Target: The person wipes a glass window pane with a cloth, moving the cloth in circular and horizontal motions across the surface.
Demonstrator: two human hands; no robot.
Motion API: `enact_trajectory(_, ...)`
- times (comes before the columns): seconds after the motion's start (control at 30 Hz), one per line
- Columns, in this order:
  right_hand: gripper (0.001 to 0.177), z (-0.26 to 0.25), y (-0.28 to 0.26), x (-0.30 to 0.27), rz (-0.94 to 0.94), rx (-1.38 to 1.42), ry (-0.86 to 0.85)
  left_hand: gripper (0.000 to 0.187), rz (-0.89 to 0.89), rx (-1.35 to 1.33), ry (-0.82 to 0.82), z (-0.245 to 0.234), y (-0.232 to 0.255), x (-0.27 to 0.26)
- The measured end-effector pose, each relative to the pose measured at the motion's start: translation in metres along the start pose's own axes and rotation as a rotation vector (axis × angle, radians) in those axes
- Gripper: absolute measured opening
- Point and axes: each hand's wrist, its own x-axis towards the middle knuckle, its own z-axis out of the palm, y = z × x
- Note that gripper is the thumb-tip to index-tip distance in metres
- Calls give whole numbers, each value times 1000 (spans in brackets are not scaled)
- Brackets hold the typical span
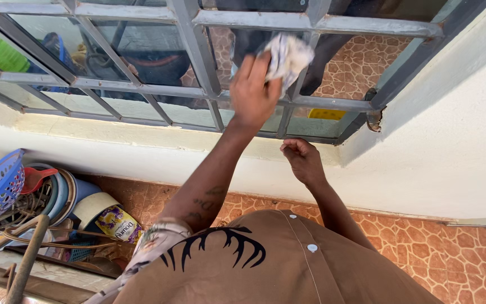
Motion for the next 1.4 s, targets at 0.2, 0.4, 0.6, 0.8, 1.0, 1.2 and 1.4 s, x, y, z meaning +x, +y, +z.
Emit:
enact_trajectory(0.2,24,8,-6,1,-58,15,-46,34,317,-41,138,-13,22,14)
enact_trajectory(0.4,25,0,-7,-3,-4,52,3,36,147,20,-179,-26,-3,-38)
enact_trajectory(0.6,24,4,-13,-7,11,0,25,36,69,69,134,-69,-38,0)
enact_trajectory(0.8,27,18,-15,-8,-46,3,-30,33,103,105,9,-71,-40,-39)
enact_trajectory(1.0,33,25,-30,-9,48,-138,-52,33,55,34,223,-97,-38,16)
enact_trajectory(1.2,31,31,-34,-11,15,-118,-60,28,32,-6,246,-92,-38,-5)
enact_trajectory(1.4,32,27,-33,-11,54,-137,-20,30,14,-16,247,-88,-39,8)
